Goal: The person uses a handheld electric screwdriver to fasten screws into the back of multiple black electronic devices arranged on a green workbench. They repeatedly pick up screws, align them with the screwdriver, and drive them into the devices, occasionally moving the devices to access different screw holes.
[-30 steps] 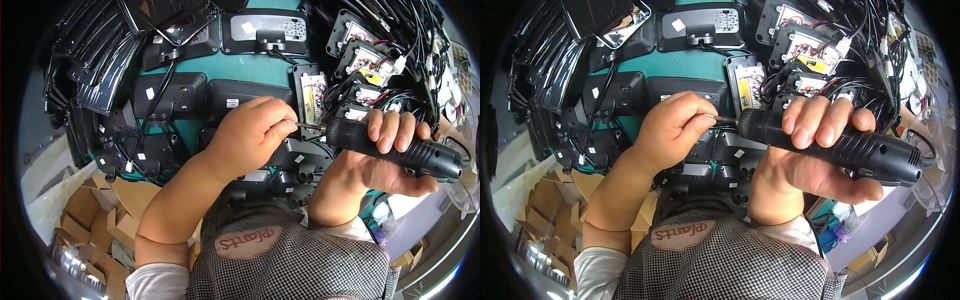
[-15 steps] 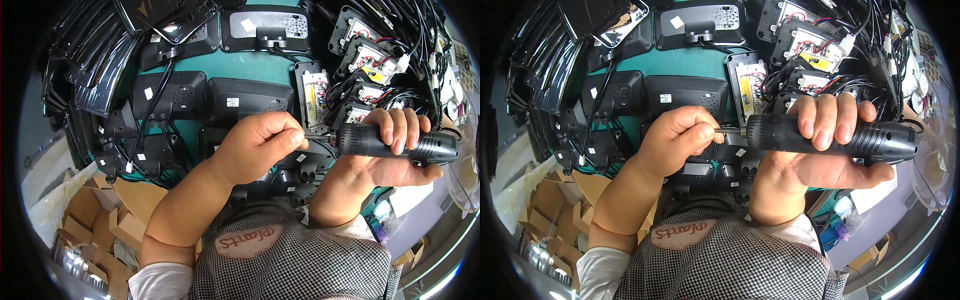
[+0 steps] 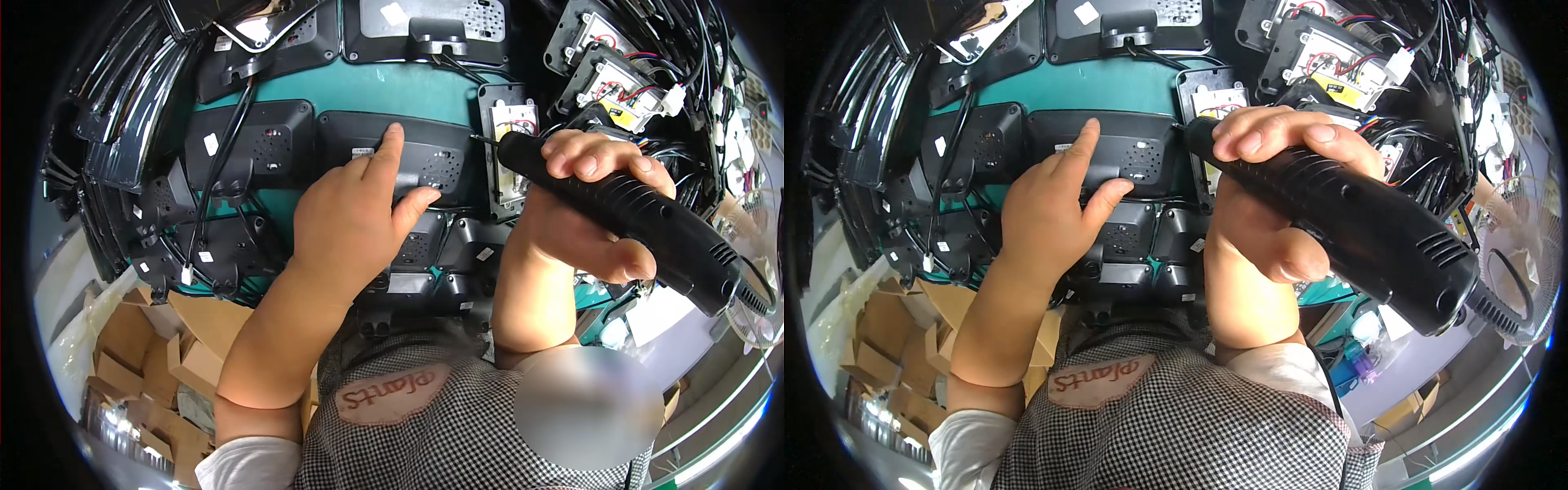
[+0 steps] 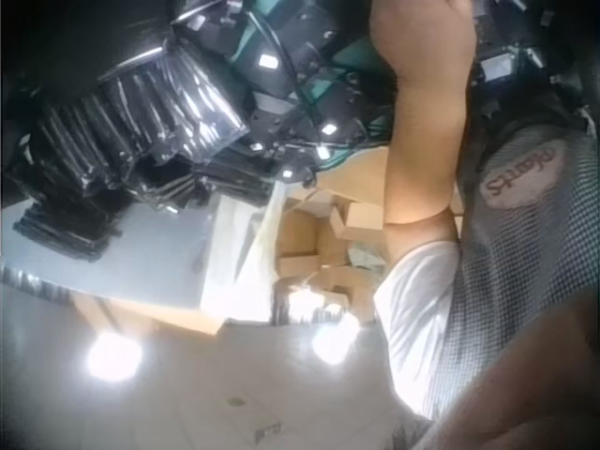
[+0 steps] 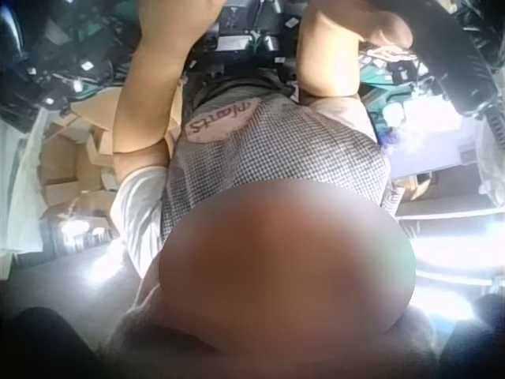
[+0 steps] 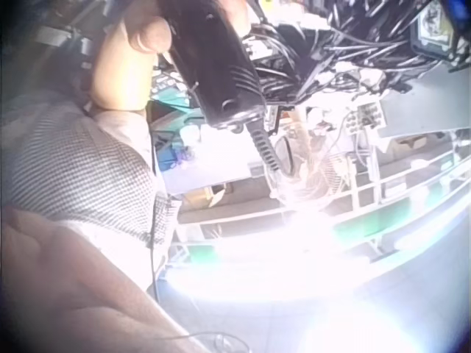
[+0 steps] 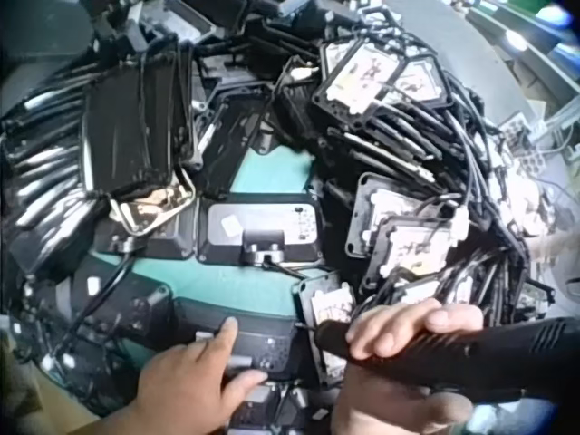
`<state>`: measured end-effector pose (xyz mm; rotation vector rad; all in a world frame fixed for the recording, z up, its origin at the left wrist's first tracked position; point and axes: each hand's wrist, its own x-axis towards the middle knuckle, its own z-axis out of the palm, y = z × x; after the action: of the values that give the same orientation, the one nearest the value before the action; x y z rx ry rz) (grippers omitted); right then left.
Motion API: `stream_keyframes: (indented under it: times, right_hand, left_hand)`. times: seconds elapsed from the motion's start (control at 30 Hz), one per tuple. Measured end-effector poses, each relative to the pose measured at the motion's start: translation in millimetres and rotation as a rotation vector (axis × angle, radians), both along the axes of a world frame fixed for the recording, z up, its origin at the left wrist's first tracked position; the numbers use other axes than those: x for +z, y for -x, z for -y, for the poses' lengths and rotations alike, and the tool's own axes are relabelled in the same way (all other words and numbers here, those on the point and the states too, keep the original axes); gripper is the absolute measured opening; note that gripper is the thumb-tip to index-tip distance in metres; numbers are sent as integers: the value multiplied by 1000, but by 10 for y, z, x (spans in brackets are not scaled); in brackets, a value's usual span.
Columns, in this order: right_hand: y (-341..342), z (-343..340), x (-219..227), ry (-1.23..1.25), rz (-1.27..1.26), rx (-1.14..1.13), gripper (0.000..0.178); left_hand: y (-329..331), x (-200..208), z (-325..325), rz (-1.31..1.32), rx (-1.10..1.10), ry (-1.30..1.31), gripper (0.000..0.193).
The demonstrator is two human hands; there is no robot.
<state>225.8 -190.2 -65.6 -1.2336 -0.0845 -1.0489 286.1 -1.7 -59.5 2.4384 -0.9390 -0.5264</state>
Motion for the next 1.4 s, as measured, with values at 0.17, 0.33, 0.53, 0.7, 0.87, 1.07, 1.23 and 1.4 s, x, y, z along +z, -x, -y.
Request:
stream_keyframes:
  times: [0.17,0.33,0.53,0.7,0.87,1.07,1.23,1.4]
  right_hand:
    - [-29,-35,-24,23,5,55,78]
    - [-48,-99,-4,202,-102,89,78]
    - [-17,-125,-86,294,-63,166,77]
    - [-2,-228,12,182,-225,10,67]
    - [42,-21,198,-124,-97,-48,76]
    - [296,-146,833,-284,-55,376,72]
    - [385,-255,878,-310,-53,436,71]
    - [461,-254,799,-279,-29,449,74]
  left_hand:
    - [-6,-29,5,0,4,39,60]
    - [-7,-48,-1,2,10,76,58]
    - [11,-85,-10,19,18,108,56]
    - [27,-80,-16,54,43,150,53]
    - [51,3,-50,-200,184,342,49]
    - [114,228,-167,-1498,505,981,60]
    - [313,324,-88,-1701,467,1120,75]
    - [458,327,-68,-1677,370,1103,76]
